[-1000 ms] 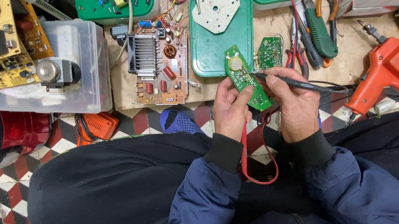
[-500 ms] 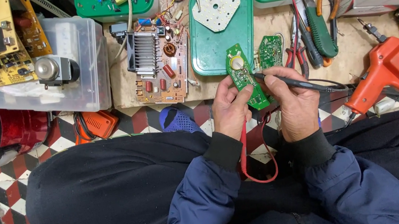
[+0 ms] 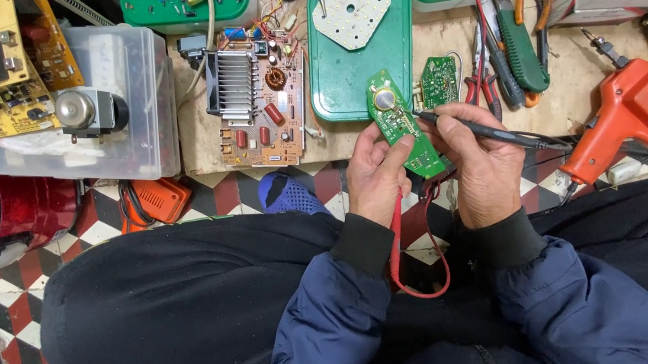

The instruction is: Testing and repairing a speaker by soldering components on a circuit board and checking connections with a multimeter.

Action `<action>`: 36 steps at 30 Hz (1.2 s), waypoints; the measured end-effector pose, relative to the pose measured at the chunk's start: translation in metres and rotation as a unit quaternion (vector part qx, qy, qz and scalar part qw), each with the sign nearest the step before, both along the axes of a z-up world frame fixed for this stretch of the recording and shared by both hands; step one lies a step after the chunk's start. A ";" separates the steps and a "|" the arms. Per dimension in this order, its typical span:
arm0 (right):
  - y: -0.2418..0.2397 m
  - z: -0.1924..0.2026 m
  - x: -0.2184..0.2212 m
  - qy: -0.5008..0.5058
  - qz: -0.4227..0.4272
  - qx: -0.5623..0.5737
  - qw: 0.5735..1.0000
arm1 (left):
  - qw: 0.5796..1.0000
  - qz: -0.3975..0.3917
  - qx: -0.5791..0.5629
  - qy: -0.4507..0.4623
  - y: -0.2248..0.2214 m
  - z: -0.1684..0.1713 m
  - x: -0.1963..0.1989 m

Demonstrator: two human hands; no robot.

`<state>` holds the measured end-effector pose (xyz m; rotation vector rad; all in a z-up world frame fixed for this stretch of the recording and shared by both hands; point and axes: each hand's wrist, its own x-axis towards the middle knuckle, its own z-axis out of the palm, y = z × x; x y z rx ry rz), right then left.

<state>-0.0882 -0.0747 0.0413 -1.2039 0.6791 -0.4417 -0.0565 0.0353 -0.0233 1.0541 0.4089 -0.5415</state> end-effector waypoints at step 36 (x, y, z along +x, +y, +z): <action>-0.002 0.004 0.001 -0.003 0.016 -0.007 1.000 | 1.000 -0.021 -0.007 -0.005 0.004 -0.002 0.001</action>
